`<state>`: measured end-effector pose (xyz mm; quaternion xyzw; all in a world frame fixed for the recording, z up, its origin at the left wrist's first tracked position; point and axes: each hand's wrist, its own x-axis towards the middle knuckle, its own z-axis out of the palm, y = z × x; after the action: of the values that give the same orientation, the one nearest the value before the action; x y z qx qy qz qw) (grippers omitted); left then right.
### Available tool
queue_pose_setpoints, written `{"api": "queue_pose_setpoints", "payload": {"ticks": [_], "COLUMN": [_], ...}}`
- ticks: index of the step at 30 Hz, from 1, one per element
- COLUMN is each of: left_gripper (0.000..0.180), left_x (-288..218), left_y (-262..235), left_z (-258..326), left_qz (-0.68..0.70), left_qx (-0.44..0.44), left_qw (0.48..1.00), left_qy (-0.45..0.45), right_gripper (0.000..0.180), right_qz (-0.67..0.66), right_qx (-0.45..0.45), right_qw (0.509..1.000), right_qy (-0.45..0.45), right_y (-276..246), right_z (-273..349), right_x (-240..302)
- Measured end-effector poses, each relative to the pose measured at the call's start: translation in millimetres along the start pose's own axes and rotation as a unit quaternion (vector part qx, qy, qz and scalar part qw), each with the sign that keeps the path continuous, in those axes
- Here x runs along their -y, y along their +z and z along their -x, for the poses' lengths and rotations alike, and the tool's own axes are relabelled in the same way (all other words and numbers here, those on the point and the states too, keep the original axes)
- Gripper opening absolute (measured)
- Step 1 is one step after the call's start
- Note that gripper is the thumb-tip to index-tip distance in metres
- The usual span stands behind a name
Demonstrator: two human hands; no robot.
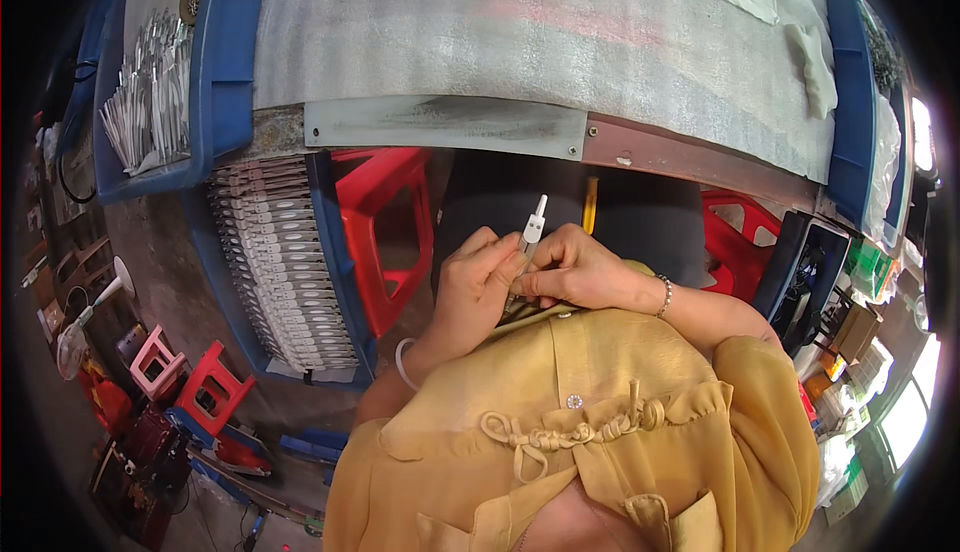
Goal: The person assembles small metal and plastic parts by hand using a manual screwdriver.
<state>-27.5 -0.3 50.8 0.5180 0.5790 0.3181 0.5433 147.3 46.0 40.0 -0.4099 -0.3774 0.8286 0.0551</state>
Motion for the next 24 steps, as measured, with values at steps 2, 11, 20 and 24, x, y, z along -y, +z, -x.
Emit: {"api": "queue_pose_setpoints", "payload": {"ticks": [2,11,20,24], "left_gripper": [0.017,0.017,0.015,0.021], "left_x": [2,6,7,10], "left_y": [-1,-3,-5,-12], "left_z": [-1,0,0,-8], "left_qz": [-0.009,-0.013,-0.005,0.073], "left_qx": [-0.001,0.004,0.011,0.078], "left_qw": [1.0,1.0,1.0,0.992], "left_qy": [0.013,0.022,0.006,-0.059], "right_gripper": [0.023,0.022,0.023,0.018], "right_qz": [0.006,0.007,0.018,-0.014], "right_qx": [-0.001,0.007,0.017,0.054], "right_qw": [1.0,1.0,1.0,0.998], "right_qy": [0.003,0.011,0.019,0.031], "right_y": [0,0,-1,-7], "right_z": [-1,-3,-4,-6], "right_x": [-1,3,5,10]}}
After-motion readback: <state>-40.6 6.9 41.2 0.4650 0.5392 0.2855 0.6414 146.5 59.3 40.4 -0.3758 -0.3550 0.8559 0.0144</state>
